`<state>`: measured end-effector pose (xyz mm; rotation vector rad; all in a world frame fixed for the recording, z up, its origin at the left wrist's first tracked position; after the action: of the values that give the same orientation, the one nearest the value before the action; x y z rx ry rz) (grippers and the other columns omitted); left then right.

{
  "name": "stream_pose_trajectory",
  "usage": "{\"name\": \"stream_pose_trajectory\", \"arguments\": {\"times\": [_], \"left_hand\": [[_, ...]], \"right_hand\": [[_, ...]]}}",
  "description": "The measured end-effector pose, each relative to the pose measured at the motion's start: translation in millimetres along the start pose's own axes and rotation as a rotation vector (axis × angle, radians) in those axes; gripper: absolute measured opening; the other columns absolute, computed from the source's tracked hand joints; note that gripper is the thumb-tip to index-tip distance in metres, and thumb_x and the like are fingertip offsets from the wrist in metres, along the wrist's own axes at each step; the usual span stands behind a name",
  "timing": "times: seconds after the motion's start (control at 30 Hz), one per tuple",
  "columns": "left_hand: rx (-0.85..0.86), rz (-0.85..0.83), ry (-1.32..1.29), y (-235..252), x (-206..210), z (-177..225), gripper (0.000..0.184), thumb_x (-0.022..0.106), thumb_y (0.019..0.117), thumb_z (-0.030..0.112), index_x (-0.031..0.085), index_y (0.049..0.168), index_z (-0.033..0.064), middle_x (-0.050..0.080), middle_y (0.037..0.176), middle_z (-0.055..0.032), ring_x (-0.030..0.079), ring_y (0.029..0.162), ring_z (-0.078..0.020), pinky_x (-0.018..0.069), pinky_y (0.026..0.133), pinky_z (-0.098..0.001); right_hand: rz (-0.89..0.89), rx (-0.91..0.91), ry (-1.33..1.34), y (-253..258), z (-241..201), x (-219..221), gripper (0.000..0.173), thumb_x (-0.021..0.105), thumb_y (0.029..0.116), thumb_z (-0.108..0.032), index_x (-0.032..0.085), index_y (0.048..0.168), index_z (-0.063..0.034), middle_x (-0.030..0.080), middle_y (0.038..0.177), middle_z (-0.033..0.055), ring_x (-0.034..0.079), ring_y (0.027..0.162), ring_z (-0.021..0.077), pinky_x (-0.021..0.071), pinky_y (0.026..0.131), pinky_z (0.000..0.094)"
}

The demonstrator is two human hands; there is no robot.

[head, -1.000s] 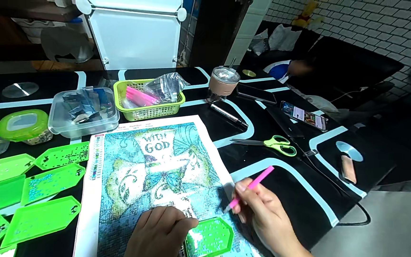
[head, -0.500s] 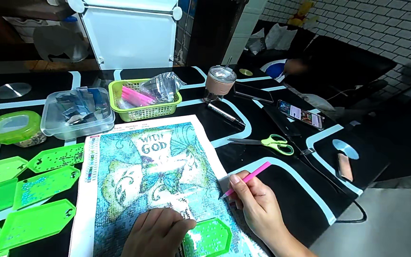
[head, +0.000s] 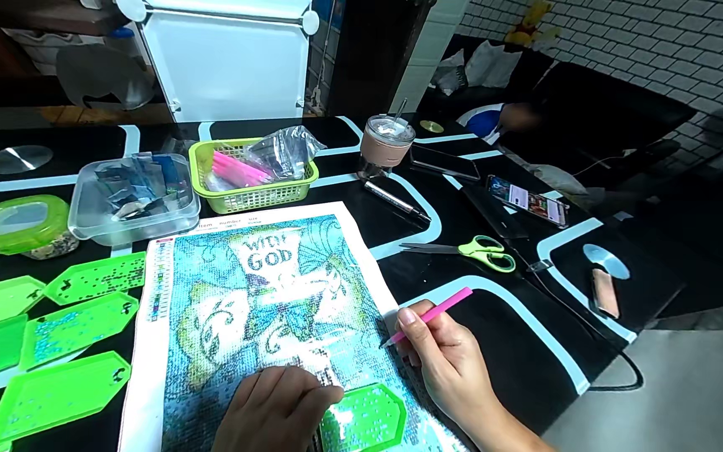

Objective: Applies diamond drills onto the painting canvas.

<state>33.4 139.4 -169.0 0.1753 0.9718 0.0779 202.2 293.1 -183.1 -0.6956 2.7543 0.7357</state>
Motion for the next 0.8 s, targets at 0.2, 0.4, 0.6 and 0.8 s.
{"name": "stream_pose_trajectory", "arguments": {"times": [0.2,0.4,0.6,0.8], "left_hand": [[0.007,0.014,0.005,-0.1,0.3,0.2,0.046,0.074,0.0868,0.051,0.076,0.118,0.0165,0.071,0.103,-0.0103,0.064,0.098,-0.0305,0.0468,0.086,-0.0461],[0.001,0.008,-0.002,-0.5,-0.3,0.3,0.046,0.074,0.0875,0.05,0.075,0.119,0.0164,0.072,0.106,-0.0101,0.065,0.101,-0.0308,0.0474,0.087,-0.0471],[-0.003,0.009,-0.002,-0.8,0.0,0.4,0.046,0.074,0.0872,0.05,0.075,0.119,0.0165,0.072,0.106,-0.0101,0.065,0.102,-0.0311,0.0475,0.087,-0.0473],[0.005,0.013,-0.003,-1.3,0.9,-0.7,0.047,0.075,0.0867,0.051,0.075,0.12,0.0175,0.072,0.107,-0.0093,0.065,0.102,-0.0308,0.0482,0.086,-0.047]], "right_hand": [[0.009,-0.005,-0.032,1.8,0.6,0.5,0.028,0.049,0.1087,-0.023,0.063,0.088,-0.011,0.06,0.069,-0.0069,0.056,0.058,-0.0026,0.0473,0.054,0.0127],[-0.013,-0.016,-0.07,1.8,1.1,1.2,0.028,0.049,0.109,-0.025,0.064,0.09,-0.0106,0.061,0.071,-0.0065,0.057,0.06,-0.0025,0.0481,0.054,0.0134],[-0.029,-0.089,-0.163,0.0,-1.5,2.8,0.029,0.05,0.1093,-0.026,0.066,0.095,-0.0081,0.062,0.074,-0.0053,0.057,0.063,-0.0037,0.0487,0.058,0.0122],[-0.04,-0.14,-0.236,-1.8,-5.0,2.9,0.03,0.05,0.1093,-0.028,0.066,0.095,-0.0065,0.063,0.076,-0.0037,0.056,0.064,-0.0041,0.0481,0.06,0.0112]]}}
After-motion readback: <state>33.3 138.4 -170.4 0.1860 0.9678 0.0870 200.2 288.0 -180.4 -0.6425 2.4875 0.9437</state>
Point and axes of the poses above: each hand's wrist, its own y-axis towards the middle knuckle, its own x-axis out of the palm, z = x × y, the point moved 5 cm from there along y, towards the middle knuckle
